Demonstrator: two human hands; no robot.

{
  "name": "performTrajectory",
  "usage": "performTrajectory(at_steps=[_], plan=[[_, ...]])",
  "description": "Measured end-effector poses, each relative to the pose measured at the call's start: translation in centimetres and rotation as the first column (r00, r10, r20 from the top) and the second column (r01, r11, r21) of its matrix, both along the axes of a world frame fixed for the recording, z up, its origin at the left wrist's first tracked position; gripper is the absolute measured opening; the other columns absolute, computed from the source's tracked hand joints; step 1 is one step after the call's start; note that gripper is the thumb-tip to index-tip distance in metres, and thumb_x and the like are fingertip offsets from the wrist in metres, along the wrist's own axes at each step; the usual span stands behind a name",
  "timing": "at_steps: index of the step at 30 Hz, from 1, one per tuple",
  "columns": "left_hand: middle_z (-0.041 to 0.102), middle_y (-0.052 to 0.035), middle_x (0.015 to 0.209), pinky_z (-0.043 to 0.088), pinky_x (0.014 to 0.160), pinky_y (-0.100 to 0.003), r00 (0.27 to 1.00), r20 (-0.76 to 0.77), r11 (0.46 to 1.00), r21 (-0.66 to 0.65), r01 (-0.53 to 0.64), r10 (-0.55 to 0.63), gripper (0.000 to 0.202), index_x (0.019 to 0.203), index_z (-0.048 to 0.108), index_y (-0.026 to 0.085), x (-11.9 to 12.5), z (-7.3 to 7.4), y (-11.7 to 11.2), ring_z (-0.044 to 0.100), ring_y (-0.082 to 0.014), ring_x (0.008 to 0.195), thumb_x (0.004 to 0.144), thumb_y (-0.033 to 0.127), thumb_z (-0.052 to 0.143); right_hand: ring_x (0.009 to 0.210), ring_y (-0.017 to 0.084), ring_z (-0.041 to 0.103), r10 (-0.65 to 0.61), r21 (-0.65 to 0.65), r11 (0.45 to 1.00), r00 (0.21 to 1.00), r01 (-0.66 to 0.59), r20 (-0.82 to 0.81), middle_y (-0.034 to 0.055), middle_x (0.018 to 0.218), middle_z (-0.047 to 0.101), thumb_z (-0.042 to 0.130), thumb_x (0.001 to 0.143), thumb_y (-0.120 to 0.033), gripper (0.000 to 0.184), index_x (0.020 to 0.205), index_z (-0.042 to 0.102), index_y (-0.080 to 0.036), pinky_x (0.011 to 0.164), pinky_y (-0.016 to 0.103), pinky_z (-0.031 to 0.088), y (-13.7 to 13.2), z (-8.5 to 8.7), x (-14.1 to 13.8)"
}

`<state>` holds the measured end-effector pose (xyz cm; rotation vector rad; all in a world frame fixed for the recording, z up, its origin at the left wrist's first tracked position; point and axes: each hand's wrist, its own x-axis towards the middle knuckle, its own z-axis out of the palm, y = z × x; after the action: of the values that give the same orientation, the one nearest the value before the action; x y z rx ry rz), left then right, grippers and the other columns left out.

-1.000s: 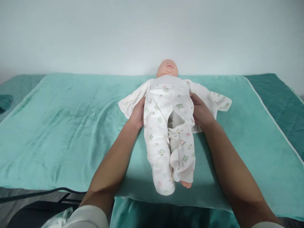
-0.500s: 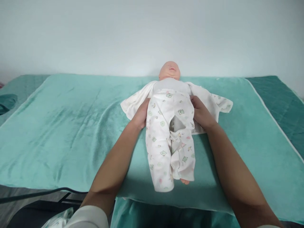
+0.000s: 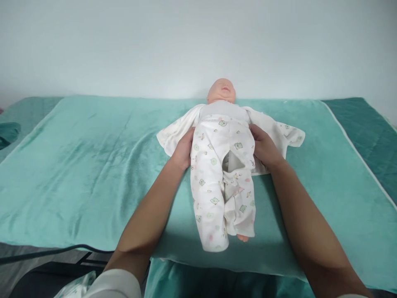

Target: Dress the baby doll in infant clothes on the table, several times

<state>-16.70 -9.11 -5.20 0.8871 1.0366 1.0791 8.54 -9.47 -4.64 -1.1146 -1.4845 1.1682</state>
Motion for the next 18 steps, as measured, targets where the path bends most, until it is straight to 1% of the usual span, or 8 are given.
performTrajectory(at_steps=[2,4,6,8,11,13,16,18], plan=[[0.079,-0.0053,0.103,0.056,0.101,-0.044,0.993,0.115,0.998,-0.052,-0.026,0.032,0.043,0.116,0.072,0.019,0.1,0.1,0.0,0.071,-0.0317,0.113,0.085,0.049,0.063,0.109,0.027,0.068,-0.026,-0.012,1.0,0.999,0.026,-0.022,0.0006,0.11,0.077,0.077,0.08,-0.043,0.034,0.11,0.074,-0.027,0.098,0.045,0.056,0.1,0.0,-0.1],[0.08,-0.0045,0.103,0.056,0.103,-0.044,0.977,0.208,0.995,-0.101,-0.027,0.048,0.042,0.116,0.073,0.019,0.0,0.2,0.0,0.071,-0.0319,0.114,0.084,0.045,0.065,0.106,0.026,0.069,-0.049,-0.026,0.999,0.997,0.048,-0.056,0.0004,0.107,0.078,0.077,0.08,-0.041,0.032,0.107,0.075,-0.026,0.095,0.042,0.056,0.2,0.0,-0.2],[0.08,-0.004,0.104,0.056,0.104,-0.044,0.966,0.256,0.992,-0.127,-0.014,0.047,0.04,0.115,0.074,0.019,-0.1,0.2,0.1,0.071,-0.0319,0.115,0.083,0.042,0.066,0.103,0.025,0.07,-0.068,-0.042,0.997,0.994,0.065,-0.083,0.0002,0.104,0.078,0.077,0.079,-0.039,0.029,0.104,0.077,-0.025,0.093,0.04,0.057,0.2,0.0,-0.3],[0.08,-0.0038,0.104,0.057,0.104,-0.043,0.961,0.272,0.992,-0.128,-0.013,0.047,0.038,0.114,0.074,0.02,-0.1,0.1,0.3,0.071,-0.0317,0.116,0.082,0.039,0.067,0.102,0.024,0.07,-0.086,-0.059,0.995,0.991,0.081,-0.101,0.0001,0.103,0.079,0.076,0.079,-0.037,0.026,0.102,0.078,-0.026,0.092,0.039,0.057,0.3,-0.1,-0.2],[0.079,-0.0038,0.106,0.057,0.104,-0.042,0.964,0.259,0.996,-0.086,-0.036,0.058,0.034,0.112,0.074,0.021,-0.2,-0.2,0.4,0.07,-0.0308,0.118,0.081,0.036,0.069,0.1,0.024,0.071,-0.115,-0.093,0.99,0.985,0.104,-0.128,0.0002,0.099,0.078,0.075,0.08,-0.036,0.024,0.101,0.079,-0.026,0.089,0.038,0.058,0.4,-0.5,-0.1],[0.079,-0.004,0.107,0.056,0.103,-0.042,0.968,0.247,0.998,-0.049,-0.045,0.056,0.035,0.112,0.073,0.022,-0.2,-0.3,0.4,0.07,-0.03,0.118,0.081,0.037,0.069,0.099,0.024,0.071,-0.136,-0.11,0.987,0.981,0.121,-0.137,0.0004,0.097,0.078,0.074,0.08,-0.039,0.025,0.101,0.079,-0.026,0.087,0.038,0.059,0.6,-0.8,0.0],[0.077,-0.0043,0.11,0.056,0.103,-0.042,0.967,0.252,1.0,0.002,-0.03,0.028,0.036,0.113,0.072,0.021,-0.5,-0.5,0.5,0.07,-0.0291,0.117,0.082,0.038,0.069,0.098,0.024,0.072,-0.161,-0.118,0.982,0.978,0.145,-0.134,0.0009,0.097,0.078,0.074,0.08,-0.042,0.028,0.102,0.078,-0.026,0.085,0.038,0.059,0.7,-1.1,0.0],[0.077,-0.0048,0.111,0.057,0.101,-0.042,0.963,0.268,0.999,0.044,-0.001,-0.011,0.034,0.112,0.072,0.02,-0.9,-0.6,0.7,0.07,-0.0288,0.115,0.081,0.032,0.067,0.097,0.025,0.072,-0.172,-0.131,0.979,0.976,0.155,-0.135,0.0015,0.097,0.078,0.074,0.08,-0.044,0.029,0.102,0.078,-0.026,0.082,0.038,0.06,0.7,-1.0,-0.1]])
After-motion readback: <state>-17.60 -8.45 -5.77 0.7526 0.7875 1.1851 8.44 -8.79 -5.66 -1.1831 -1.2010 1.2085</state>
